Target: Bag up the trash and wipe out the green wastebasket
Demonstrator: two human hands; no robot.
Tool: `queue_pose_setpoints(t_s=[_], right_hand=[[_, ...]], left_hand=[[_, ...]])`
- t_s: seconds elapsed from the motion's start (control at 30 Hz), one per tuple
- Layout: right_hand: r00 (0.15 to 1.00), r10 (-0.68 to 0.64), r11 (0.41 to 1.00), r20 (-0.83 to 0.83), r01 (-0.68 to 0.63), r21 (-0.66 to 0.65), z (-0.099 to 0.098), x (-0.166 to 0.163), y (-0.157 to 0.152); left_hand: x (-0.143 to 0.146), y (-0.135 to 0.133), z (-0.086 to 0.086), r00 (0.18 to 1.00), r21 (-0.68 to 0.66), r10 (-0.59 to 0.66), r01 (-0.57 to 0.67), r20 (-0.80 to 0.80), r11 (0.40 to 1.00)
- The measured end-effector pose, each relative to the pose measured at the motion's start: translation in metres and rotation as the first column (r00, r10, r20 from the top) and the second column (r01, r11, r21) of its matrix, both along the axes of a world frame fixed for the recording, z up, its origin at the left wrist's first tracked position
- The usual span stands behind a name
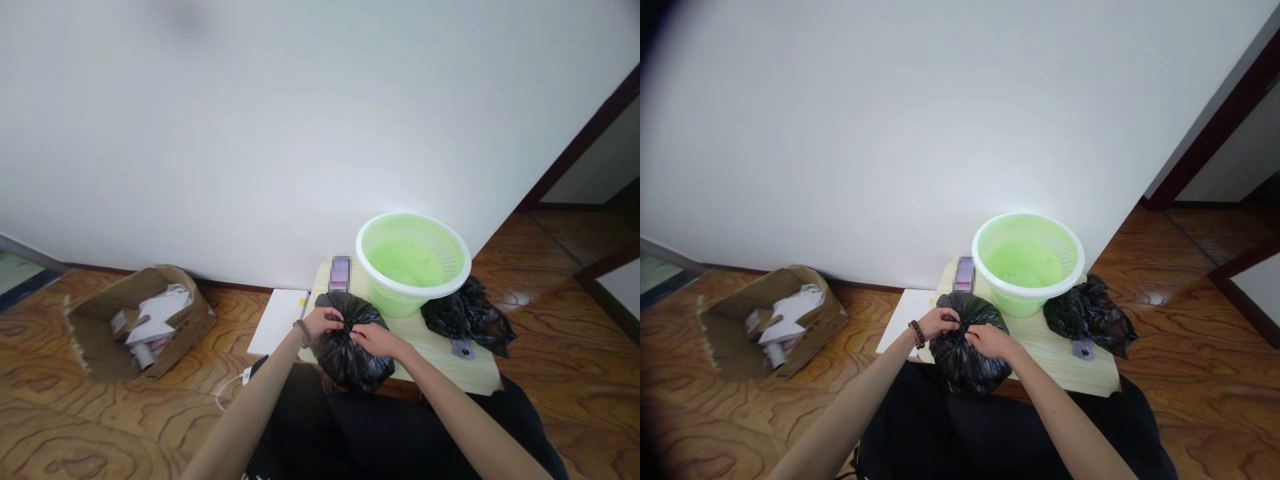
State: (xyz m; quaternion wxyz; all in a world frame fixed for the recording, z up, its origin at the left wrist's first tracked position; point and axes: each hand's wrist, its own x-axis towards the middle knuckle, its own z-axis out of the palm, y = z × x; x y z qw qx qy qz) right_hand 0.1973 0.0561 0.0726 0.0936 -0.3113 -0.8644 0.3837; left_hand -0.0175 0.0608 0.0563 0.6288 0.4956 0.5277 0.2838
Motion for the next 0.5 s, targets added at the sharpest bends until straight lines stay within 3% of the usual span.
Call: queue_pose_setpoints(t_s=[0.07,0.17,0.27,0.4,0.5], right_hand=[[0.994,-0.106,0.994,-0.022,0.107,0.026,-0.001,-0.001,0.002],[0.930,-0.332,0.938,-0.158,0.343,0.051,-0.001,-0.008,0.007],[0.864,-0.424,0.905,-0.271,0.418,-0.086,-0.007,-0.017,0.012],[0.851,-0.470,0.880,-0.235,0.429,-0.205,-0.020,-0.024,0.012],[0.859,-0.482,0.871,-0.175,0.448,-0.201,-0.024,-0.020,0.011]], left_hand=[[0.003,0.000,0.004,0.981,0.084,-0.030,0.047,-0.190,0.995],[0.012,-0.002,0.008,0.908,0.259,-0.044,0.164,-0.416,0.952],[0.024,-0.006,0.012,0.818,0.428,0.011,0.290,-0.575,0.856],[0.035,-0.012,0.010,0.736,0.610,0.180,0.371,-0.653,0.700],[0.041,-0.018,-0.001,0.759,0.707,0.300,0.283,-0.578,0.648]])
